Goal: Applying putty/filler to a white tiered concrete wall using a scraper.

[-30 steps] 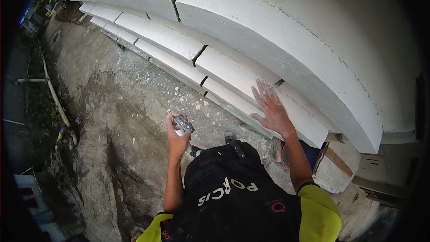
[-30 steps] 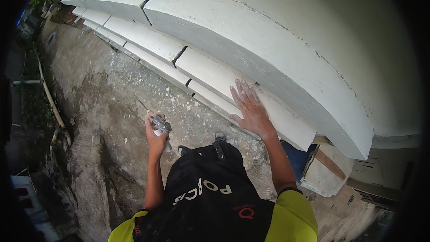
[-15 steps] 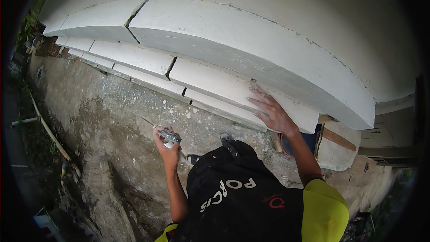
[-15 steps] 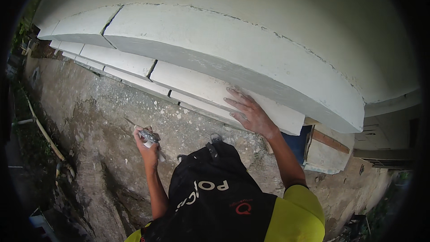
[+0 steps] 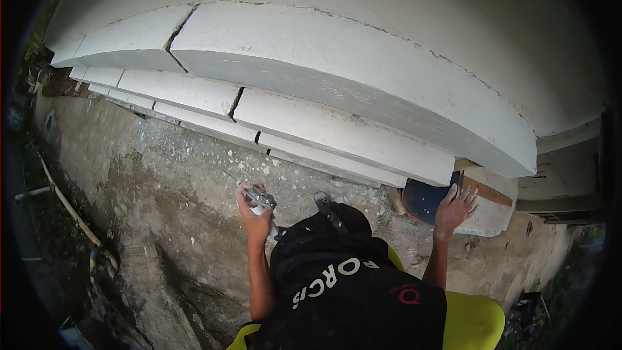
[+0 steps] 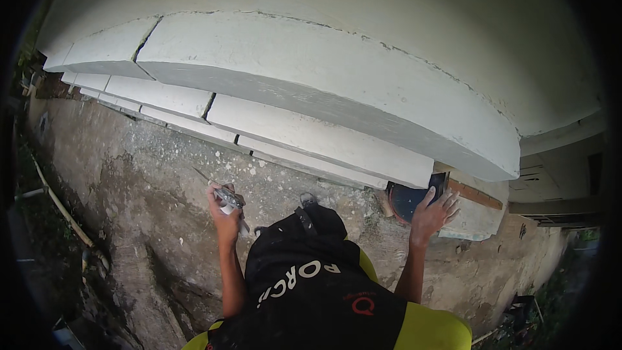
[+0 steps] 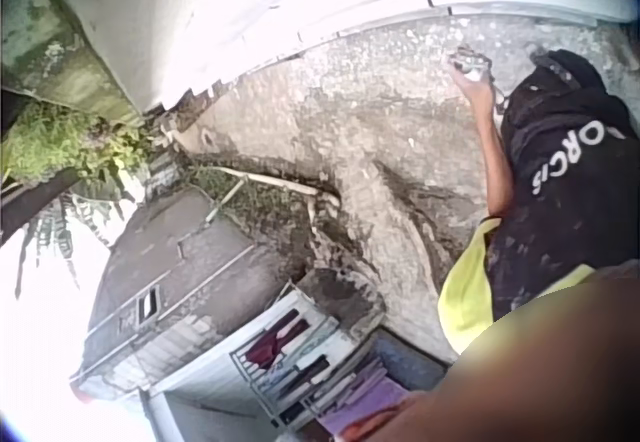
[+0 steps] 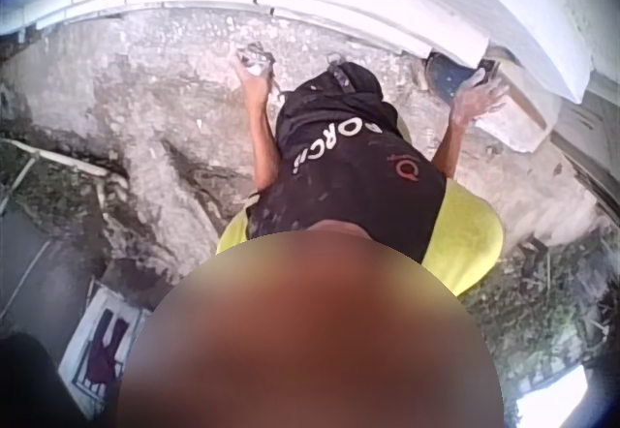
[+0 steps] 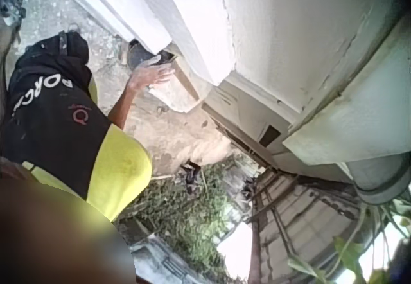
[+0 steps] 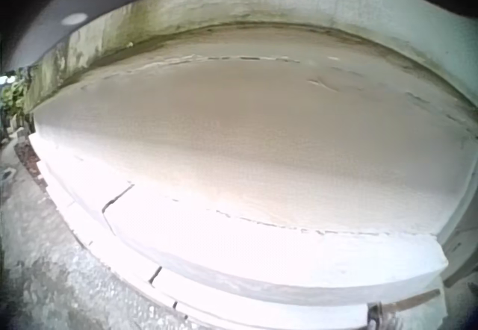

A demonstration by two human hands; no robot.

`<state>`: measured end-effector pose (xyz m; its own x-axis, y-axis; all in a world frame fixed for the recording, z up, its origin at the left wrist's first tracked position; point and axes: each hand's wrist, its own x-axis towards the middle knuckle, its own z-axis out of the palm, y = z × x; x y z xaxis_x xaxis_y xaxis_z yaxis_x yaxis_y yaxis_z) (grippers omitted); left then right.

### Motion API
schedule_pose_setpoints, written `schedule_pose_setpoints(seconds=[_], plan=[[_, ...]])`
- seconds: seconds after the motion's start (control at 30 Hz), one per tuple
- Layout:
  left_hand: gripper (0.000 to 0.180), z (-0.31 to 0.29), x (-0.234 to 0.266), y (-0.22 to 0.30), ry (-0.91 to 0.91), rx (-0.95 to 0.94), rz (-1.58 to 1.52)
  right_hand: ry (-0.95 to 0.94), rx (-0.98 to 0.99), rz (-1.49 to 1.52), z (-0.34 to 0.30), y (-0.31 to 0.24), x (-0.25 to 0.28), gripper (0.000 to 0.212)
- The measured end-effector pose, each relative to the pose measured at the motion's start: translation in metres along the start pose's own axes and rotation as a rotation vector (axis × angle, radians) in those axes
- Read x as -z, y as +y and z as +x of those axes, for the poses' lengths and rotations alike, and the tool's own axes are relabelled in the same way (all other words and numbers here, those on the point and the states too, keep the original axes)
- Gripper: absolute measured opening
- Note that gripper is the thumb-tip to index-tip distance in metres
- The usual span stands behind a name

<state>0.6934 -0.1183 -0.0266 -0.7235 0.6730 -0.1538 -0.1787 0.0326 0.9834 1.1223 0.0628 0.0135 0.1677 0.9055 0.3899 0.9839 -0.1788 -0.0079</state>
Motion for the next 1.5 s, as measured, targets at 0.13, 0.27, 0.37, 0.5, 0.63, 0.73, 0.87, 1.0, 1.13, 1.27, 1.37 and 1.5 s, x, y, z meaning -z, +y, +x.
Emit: schedule_pose_setpoints(seconds=[0.13,0.27,0.37,0.5,0.63,0.73,0.87,1.0,1.13,1.27,1.37,1.5], plan=[[0.072,0.01,-0.008,0.005,-0.043,0.026,0.021,0.142,0.261,0.395,-0.008,-0.066,0.026,0.05],[0.074,0.019,-0.008,0.005,-0.12,-0.064,0.097,0.038,0.396,0.472,-0.023,-0.152,0.017,0.059],[0.073,0.018,-0.009,0.014,-0.122,-0.067,0.07,0.015,0.31,0.304,-0.036,-0.203,0.019,0.061],[0.07,0.004,0.002,0.015,-0.083,-0.109,0.015,-0.513,1.164,0.933,-0.033,-0.222,0.015,0.066],[0.067,-0.009,0.018,0.008,0.023,-0.112,0.036,-0.128,0.747,0.72,-0.03,-0.273,0.022,0.06],[0.066,-0.021,0.026,0.003,0.091,-0.084,0.04,-0.42,1.16,0.794,-0.024,-0.298,0.027,0.056],[0.065,-0.034,0.033,0.005,0.153,-0.06,0.052,-0.381,1.255,0.787,0.001,-0.332,0.029,0.06],[0.065,-0.04,0.036,0.008,0.221,-0.034,0.014,-0.429,1.372,0.842,-0.015,-0.356,0.027,0.069],[0.065,-0.049,0.045,0.005,0.264,-0.127,0.074,-0.957,1.644,1.029,-0.008,-0.377,0.063,0.067],[0.065,-0.05,0.038,0.016,0.301,-0.077,0.015,-0.128,1.358,0.732,-0.008,-0.414,0.026,0.056],[0.064,-0.052,0.037,0.012,0.304,-0.158,0.08,-0.051,1.496,0.715,-0.014,-0.421,0.018,0.056],[0.063,-0.054,0.037,0.011,0.311,-0.141,0.102,-0.435,1.619,0.839,-0.002,-0.437,0.024,0.065]])
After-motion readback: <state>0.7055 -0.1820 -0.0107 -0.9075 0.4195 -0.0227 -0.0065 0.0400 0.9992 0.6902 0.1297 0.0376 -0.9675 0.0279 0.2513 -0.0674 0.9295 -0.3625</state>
